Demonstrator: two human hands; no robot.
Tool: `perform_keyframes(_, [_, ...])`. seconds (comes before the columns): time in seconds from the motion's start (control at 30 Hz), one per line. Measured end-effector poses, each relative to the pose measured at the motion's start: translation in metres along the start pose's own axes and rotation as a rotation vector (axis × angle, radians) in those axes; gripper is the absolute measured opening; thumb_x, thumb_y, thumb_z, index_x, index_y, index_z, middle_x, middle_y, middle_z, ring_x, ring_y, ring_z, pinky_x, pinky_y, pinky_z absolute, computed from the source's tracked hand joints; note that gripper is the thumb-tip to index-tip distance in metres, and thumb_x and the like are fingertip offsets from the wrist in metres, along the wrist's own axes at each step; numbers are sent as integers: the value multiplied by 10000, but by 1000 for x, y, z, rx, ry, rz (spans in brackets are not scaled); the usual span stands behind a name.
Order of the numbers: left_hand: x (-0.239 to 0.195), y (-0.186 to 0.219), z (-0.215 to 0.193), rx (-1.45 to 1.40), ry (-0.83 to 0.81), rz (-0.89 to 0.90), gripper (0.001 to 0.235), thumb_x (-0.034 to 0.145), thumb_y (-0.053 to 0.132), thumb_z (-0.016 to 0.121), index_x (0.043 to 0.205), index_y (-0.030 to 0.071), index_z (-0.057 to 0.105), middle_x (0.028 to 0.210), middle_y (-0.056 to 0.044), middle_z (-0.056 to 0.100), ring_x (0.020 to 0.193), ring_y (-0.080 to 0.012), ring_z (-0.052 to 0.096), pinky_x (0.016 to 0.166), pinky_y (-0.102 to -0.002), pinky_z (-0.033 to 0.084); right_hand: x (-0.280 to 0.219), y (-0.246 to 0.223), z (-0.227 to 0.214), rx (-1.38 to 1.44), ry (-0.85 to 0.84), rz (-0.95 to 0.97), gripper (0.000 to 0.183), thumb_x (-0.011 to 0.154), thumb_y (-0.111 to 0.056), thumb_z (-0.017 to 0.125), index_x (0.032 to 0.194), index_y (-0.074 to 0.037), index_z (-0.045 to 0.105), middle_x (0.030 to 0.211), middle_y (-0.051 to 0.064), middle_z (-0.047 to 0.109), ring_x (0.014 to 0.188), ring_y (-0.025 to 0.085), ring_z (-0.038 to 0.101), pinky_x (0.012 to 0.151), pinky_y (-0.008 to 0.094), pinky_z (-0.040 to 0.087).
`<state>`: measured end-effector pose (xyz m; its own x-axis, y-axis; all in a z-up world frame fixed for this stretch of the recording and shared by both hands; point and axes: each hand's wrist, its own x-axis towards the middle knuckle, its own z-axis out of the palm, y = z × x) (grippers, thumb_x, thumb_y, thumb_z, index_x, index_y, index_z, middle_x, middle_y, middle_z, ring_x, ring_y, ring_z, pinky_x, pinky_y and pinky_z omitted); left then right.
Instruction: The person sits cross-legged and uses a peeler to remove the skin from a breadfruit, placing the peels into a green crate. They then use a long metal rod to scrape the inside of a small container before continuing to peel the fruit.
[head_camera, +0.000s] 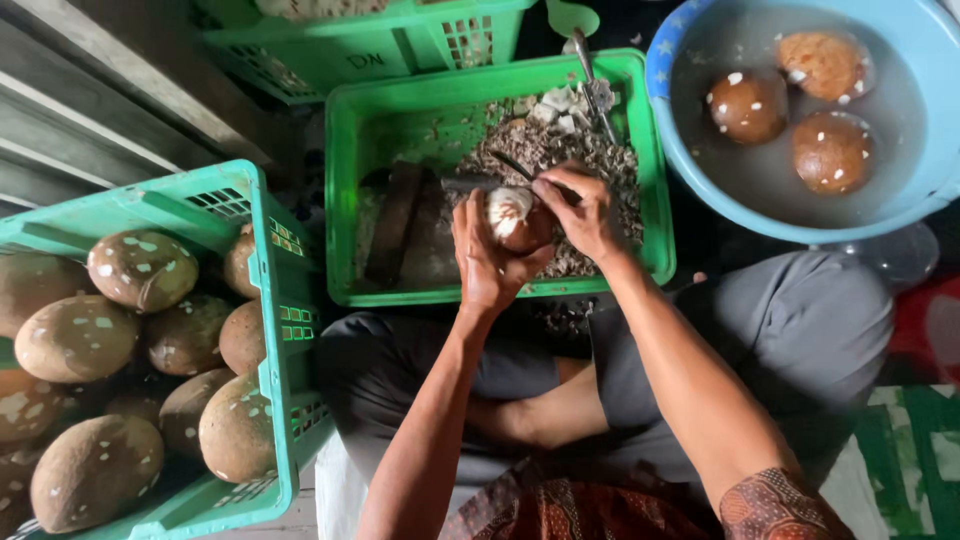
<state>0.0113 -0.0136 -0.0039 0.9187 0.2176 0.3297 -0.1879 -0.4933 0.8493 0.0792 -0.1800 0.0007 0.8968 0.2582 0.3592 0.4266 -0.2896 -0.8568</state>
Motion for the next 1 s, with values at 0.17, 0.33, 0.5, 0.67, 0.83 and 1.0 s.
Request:
perform_keyframes(0.17, [2,21,-30,-138,-121,63,1124,491,348,999,1436,47,471,1411,-232,487,1372,-501,470,1159,-584,386,-12,1,-3,167,-26,49,156,1060,-191,669,1101,-72,762,1038,162,711,942,301,674,917,438,530])
perform_keyframes(0.33, [-3,-16,-3,-38,-117,-121,1257,385,394,1060,1451,104,461,1331,-197,537,1273,-411,584,1127,-507,450,-1,-69,-18,-126,-123,-169,147,1020,-196,706,1077,-89,790,1045,136,685,999,303,679,890,423,534])
perform_keyframes(0.5, [7,16,-11,-44,-75,-66,1182,425,404,1038,1421,101,477,1296,-192,549,1256,-414,600,1109,-505,479,21,-55,-16,14,-169,-88,175,1013,-220,714,1056,-62,775,1030,205,691,990,393,674,878,497,510])
perform_keyframes(0.67, [7,7,-12,-34,-63,-54,1159,441,421,1014,1417,91,483,1284,-195,555,1229,-429,616,1081,-539,507,21,-31,-10,-26,-111,-98,205,1042,-307,694,1045,-117,769,1053,117,685,1005,317,671,881,421,511])
perform_keyframes(0.83, [11,15,-18,-74,-96,-133,1190,427,404,1024,1433,102,465,1313,-192,542,1247,-427,609,1089,-527,503,9,-39,-5,2,-74,-197,223,1076,-234,649,1003,-46,746,1003,162,643,990,335,629,904,442,488])
perform_keyframes(1.0, [2,2,-7,-80,-97,-189,1191,424,372,1026,1438,104,461,1321,-203,539,1247,-430,607,1083,-527,505,-3,-41,-8,61,-49,-101,153,1010,-197,734,1047,-54,769,1065,161,685,1025,354,672,926,458,506])
